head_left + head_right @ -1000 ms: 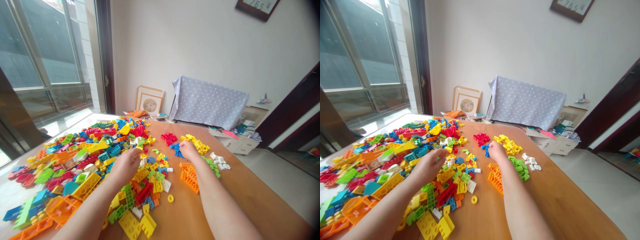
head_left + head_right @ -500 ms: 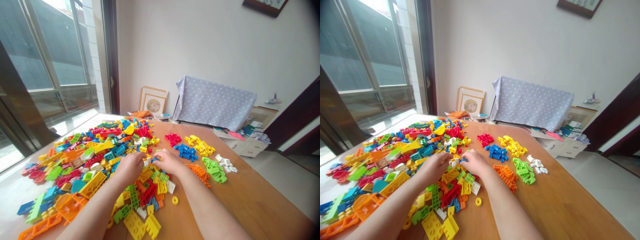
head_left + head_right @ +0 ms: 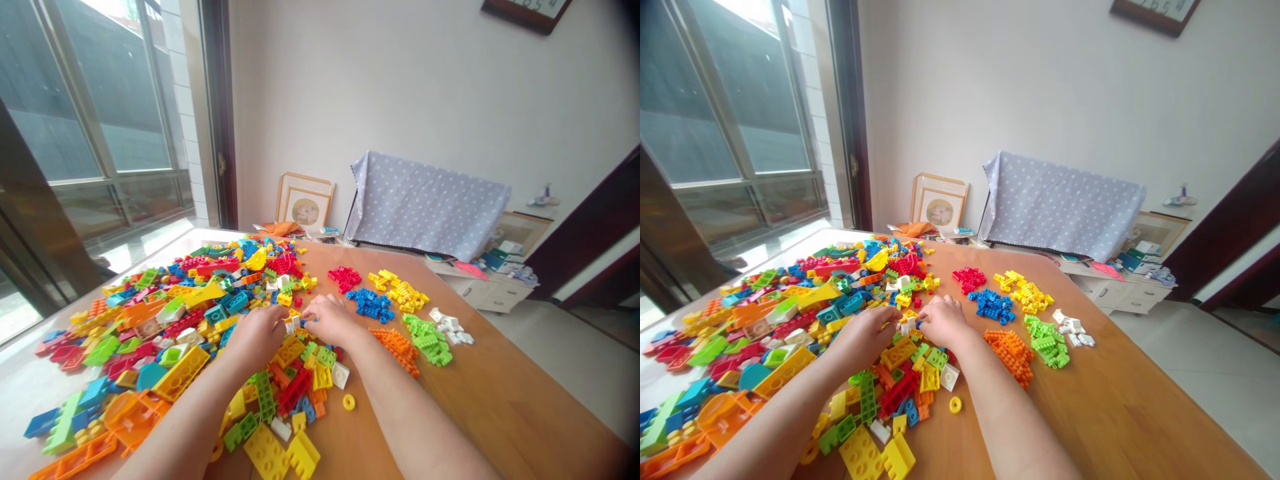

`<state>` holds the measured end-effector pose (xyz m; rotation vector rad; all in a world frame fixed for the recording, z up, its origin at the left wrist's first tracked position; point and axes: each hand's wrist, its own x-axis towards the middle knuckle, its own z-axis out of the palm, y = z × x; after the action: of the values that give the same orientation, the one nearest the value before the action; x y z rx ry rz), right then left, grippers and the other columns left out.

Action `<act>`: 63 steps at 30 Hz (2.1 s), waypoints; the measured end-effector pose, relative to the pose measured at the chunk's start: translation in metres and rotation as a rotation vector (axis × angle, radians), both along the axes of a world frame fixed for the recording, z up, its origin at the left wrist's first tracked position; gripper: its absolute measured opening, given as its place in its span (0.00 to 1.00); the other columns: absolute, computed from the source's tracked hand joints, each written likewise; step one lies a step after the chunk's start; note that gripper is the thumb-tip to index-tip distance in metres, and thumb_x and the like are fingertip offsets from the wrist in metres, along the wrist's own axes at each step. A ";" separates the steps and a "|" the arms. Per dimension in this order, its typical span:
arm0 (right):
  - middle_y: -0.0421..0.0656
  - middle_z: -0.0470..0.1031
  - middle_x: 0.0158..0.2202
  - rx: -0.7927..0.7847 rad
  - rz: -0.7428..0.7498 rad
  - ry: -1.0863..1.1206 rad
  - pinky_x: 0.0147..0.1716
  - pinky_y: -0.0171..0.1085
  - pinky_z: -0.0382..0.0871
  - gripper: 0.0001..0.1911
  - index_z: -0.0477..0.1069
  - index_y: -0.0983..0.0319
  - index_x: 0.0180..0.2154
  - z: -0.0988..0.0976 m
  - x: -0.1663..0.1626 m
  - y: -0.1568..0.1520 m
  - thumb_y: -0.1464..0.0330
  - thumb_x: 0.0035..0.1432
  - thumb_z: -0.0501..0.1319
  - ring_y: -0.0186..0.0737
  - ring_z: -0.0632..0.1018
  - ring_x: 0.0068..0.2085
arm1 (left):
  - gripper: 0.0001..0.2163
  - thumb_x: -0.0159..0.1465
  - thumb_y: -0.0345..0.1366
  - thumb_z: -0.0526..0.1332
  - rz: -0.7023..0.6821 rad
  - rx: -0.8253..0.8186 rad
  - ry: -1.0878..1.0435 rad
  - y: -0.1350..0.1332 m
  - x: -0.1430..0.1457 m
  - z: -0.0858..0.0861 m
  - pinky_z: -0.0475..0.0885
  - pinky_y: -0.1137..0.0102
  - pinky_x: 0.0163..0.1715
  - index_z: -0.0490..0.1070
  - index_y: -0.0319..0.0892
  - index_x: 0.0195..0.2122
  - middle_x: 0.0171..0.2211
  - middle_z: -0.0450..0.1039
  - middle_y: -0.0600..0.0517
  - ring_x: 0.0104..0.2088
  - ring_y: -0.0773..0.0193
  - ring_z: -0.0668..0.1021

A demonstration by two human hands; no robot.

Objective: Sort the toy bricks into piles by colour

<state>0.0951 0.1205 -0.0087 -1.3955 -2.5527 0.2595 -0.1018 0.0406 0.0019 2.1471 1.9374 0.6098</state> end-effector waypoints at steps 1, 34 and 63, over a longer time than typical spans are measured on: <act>0.41 0.77 0.48 -0.005 -0.007 -0.013 0.50 0.43 0.61 0.12 0.82 0.48 0.43 0.001 -0.003 0.000 0.61 0.58 0.64 0.49 0.71 0.52 | 0.13 0.67 0.38 0.53 0.001 0.002 -0.001 0.000 0.000 0.000 0.69 0.69 0.41 0.76 0.48 0.45 0.46 0.81 0.48 0.47 0.56 0.81; 0.47 0.80 0.28 -0.036 -0.700 0.144 0.35 0.38 0.66 0.05 0.81 0.57 0.30 0.018 0.125 0.049 0.66 0.54 0.65 0.45 0.79 0.34 | 0.14 0.69 0.40 0.52 0.009 0.066 -0.023 0.000 0.000 0.005 0.70 0.68 0.46 0.76 0.48 0.47 0.50 0.80 0.49 0.50 0.55 0.79; 0.39 0.80 0.32 -0.130 -0.363 0.355 0.33 0.32 0.65 0.12 0.78 0.59 0.39 0.007 0.079 0.003 0.70 0.59 0.56 0.39 0.78 0.34 | 0.14 0.69 0.39 0.51 0.076 0.057 0.014 0.000 -0.003 0.007 0.69 0.68 0.40 0.76 0.50 0.46 0.49 0.80 0.51 0.48 0.54 0.80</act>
<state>0.1742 0.1236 -0.0021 -1.6547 -1.9904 0.5587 -0.1052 0.0402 0.0090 2.1240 2.0415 0.6726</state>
